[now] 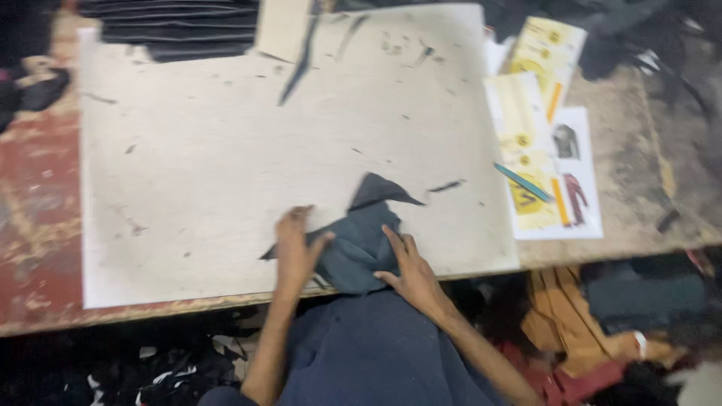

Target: The person sorts through a pile of black leather scraps on a workbench, then spreads a large leather hide flat on the table and smooths it with their hands. They place a paper pattern sheet on the hide, reposition it, and trace along its edge with a pen.

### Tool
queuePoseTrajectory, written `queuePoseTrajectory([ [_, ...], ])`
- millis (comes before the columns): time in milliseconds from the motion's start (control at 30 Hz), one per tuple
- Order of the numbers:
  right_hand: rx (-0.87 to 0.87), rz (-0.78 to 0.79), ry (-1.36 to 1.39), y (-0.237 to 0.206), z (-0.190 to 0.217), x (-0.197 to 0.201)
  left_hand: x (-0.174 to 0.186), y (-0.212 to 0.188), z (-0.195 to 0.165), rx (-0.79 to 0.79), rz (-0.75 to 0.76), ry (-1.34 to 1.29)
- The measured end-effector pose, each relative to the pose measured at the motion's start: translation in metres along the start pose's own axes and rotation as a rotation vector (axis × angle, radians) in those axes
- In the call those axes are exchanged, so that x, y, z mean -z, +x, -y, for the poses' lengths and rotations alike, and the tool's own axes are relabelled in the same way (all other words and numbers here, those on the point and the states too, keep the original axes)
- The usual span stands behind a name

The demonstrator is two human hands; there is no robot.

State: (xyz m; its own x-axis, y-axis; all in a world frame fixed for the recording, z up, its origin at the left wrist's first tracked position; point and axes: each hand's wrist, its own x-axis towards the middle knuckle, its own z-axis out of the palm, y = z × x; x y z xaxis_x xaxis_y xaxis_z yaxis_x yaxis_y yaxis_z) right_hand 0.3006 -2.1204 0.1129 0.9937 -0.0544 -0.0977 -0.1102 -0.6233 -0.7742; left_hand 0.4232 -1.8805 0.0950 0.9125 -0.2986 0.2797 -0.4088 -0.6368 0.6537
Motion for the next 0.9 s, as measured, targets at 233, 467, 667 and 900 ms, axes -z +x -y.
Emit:
queuePoseTrajectory([
  [233, 0.423, -0.183, 0.143, 0.063, 0.086, -0.100, 0.105, 0.015, 0.030, -0.041, 0.401, -0.340],
  [467, 0.139, -0.192, 0.425, 0.088, 0.174, -0.132, 0.282, 0.140, 0.225, 0.410, -0.073, -0.199],
  [667, -0.094, -0.079, 0.323, 0.070, 0.171, -0.154, 0.448, 0.220, 0.324, 0.186, -1.095, -0.055],
  [900, -0.069, -0.042, 0.120, 0.074, 0.158, -0.154, 0.332, 0.211, 0.281, -0.246, 0.010, 0.106],
])
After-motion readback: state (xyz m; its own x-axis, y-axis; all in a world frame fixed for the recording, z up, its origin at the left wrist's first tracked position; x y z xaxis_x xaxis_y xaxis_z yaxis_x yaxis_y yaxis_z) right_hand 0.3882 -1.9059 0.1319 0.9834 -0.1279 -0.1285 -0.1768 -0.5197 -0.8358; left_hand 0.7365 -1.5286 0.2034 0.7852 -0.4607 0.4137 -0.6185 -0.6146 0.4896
